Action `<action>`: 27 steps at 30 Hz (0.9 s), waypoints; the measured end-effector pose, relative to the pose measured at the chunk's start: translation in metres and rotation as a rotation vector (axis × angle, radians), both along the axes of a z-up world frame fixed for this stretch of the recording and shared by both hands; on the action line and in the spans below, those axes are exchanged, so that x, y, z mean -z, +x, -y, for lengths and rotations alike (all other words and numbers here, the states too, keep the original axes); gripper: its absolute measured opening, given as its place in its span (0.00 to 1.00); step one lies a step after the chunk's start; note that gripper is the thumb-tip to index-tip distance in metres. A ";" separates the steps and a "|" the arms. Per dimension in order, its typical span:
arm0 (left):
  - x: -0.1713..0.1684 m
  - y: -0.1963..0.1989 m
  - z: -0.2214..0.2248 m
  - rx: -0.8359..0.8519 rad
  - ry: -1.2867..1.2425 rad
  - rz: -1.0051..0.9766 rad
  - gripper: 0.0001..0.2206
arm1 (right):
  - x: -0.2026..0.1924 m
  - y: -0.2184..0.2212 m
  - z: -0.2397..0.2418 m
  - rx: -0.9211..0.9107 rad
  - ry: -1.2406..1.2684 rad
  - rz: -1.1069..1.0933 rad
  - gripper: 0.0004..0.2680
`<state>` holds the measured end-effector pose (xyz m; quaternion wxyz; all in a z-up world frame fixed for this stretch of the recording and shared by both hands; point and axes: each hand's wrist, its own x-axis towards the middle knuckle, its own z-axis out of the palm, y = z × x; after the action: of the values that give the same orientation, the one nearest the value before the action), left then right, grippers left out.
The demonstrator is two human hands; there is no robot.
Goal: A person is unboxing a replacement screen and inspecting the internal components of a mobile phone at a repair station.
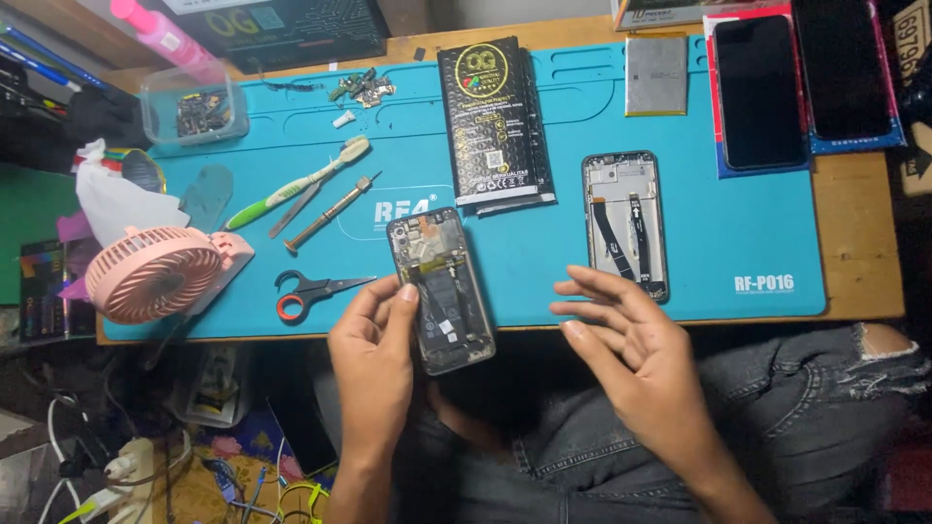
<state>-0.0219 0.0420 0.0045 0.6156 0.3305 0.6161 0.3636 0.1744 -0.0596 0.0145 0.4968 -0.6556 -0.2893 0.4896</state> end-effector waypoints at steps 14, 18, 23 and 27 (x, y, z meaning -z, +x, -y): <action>0.022 -0.006 -0.028 0.094 0.150 -0.260 0.11 | 0.055 0.087 0.008 0.162 0.309 0.989 0.06; 0.016 -0.002 -0.025 0.039 0.112 -0.180 0.11 | 0.072 0.090 0.005 0.210 0.378 1.055 0.05; 0.001 0.014 -0.036 -0.019 0.136 -0.006 0.13 | 0.080 0.088 0.003 0.271 0.409 1.137 0.05; 0.012 0.054 -0.072 0.078 0.403 -0.072 0.12 | 0.089 0.088 0.003 0.353 0.413 1.084 0.05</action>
<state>0.0316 0.1137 -0.0076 0.5282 0.4833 0.5393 0.4434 0.2628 -0.0623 -0.0744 0.4693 -0.7396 -0.4774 -0.0703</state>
